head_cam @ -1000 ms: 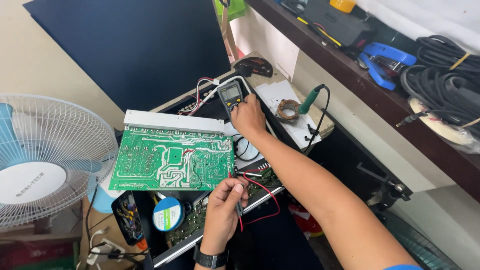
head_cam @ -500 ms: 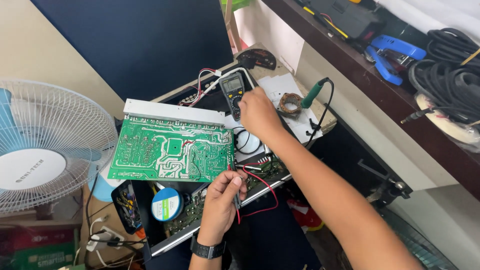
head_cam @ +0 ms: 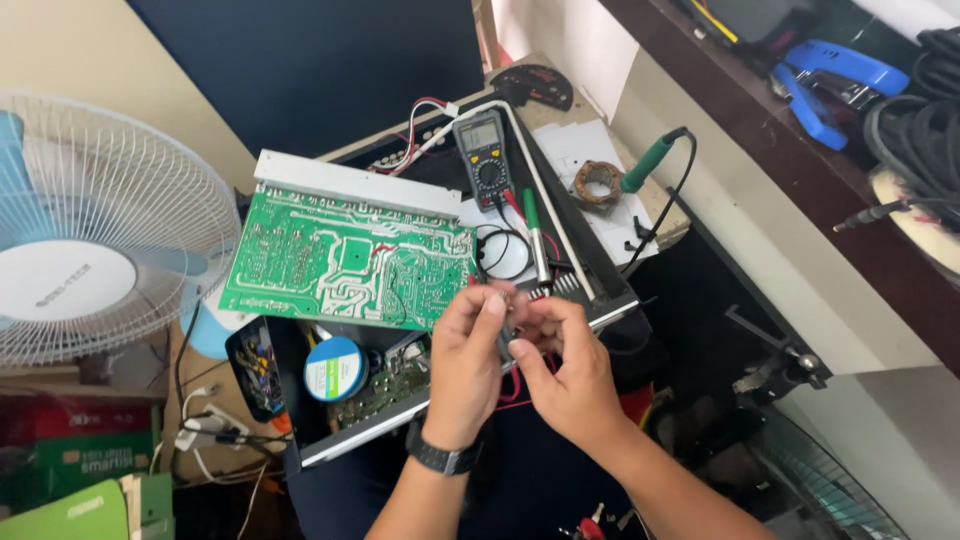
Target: Repairing an electronic circuit board by inspecting components and testing circuits with a multimeter.
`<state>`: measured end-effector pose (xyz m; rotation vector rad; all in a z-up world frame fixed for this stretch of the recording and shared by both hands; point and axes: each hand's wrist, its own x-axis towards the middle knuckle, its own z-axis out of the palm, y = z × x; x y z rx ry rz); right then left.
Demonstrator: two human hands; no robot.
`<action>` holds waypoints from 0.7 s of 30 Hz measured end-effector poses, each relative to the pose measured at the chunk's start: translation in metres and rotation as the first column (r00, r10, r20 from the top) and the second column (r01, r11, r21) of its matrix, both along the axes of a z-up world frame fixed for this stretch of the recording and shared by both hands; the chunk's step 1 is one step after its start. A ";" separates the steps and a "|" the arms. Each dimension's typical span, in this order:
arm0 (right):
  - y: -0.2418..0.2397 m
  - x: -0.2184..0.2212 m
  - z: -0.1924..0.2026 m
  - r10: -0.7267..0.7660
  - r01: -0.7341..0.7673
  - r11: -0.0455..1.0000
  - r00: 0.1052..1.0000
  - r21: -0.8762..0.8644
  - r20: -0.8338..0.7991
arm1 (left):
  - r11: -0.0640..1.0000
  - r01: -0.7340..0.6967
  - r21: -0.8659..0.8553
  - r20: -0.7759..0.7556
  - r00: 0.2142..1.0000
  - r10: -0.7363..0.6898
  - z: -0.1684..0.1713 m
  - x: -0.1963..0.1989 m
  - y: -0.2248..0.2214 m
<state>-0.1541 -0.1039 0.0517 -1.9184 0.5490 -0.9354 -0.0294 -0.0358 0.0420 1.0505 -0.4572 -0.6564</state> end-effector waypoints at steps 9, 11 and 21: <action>-0.016 -0.023 -0.005 0.006 0.021 0.977 0.992 0.213 -0.129 | 0.983 0.007 -0.185 -0.160 0.986 -0.037 0.008 -0.021 -0.014; -0.034 -0.040 0.021 -0.077 0.092 0.995 0.952 0.035 -0.295 | 0.982 0.089 -0.166 -0.115 0.987 -0.109 0.000 -0.016 -0.009; -0.084 -0.055 0.102 0.075 -0.070 0.997 0.834 0.031 -0.547 | 0.980 0.080 0.183 0.431 0.890 -0.153 0.026 0.008 0.007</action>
